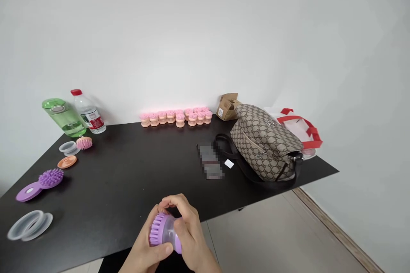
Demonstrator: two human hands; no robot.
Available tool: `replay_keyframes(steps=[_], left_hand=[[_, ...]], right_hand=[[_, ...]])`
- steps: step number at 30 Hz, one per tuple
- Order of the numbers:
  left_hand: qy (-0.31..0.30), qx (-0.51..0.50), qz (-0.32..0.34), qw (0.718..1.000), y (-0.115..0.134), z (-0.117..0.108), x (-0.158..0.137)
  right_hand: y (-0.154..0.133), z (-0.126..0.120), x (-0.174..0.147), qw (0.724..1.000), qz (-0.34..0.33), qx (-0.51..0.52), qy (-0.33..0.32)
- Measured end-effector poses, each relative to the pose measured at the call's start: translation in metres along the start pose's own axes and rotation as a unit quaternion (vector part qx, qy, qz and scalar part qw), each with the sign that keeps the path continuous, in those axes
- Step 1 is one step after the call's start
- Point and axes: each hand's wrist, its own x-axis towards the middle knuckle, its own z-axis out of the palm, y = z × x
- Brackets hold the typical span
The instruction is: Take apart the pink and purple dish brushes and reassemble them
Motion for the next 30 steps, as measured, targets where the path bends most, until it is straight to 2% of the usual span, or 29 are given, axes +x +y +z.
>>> replay_keyframes(steps=[4, 8, 11, 14, 16, 18, 21, 24, 27, 30], left_hand=[[-0.015, 0.05, 0.044, 0.998, -0.003, -0.005, -0.004], [-0.016, 0.073, 0.05, 0.996, -0.008, -0.006, -0.008], [-0.013, 0.057, 0.069, 0.996, -0.01, -0.002, -0.009], [0.01, 0.008, 0.073, 0.997, -0.007, 0.0, -0.008], [0.037, -0.026, 0.062, 0.997, -0.002, 0.0, -0.006], [0.062, -0.04, 0.061, 0.995, 0.005, -0.002, -0.003], [0.089, -0.043, 0.079, 0.992, 0.016, -0.005, -0.001], [0.114, -0.042, 0.097, 0.988, 0.026, -0.009, -0.001], [0.108, -0.01, 0.114, 0.987, 0.029, -0.014, -0.004], [0.103, 0.058, 0.133, 0.984, 0.029, -0.021, -0.009]], right_hand=[[0.002, 0.006, -0.006, 0.999, -0.026, -0.028, 0.004], [0.011, 0.01, -0.019, 0.992, -0.052, -0.1, 0.06], [0.015, 0.013, -0.021, 0.989, -0.049, -0.104, 0.089], [0.015, 0.014, -0.014, 0.997, -0.022, -0.043, 0.066], [0.016, 0.014, -0.008, 0.998, -0.021, -0.002, 0.051], [0.019, 0.013, -0.005, 0.999, -0.032, -0.003, 0.044], [0.023, 0.013, -0.002, 0.995, -0.07, -0.072, 0.019], [0.022, 0.011, -0.001, 0.978, -0.129, -0.165, 0.005], [0.018, 0.009, 0.0, 0.959, -0.176, -0.223, -0.011], [0.014, 0.009, -0.002, 0.949, -0.203, -0.238, -0.023]])
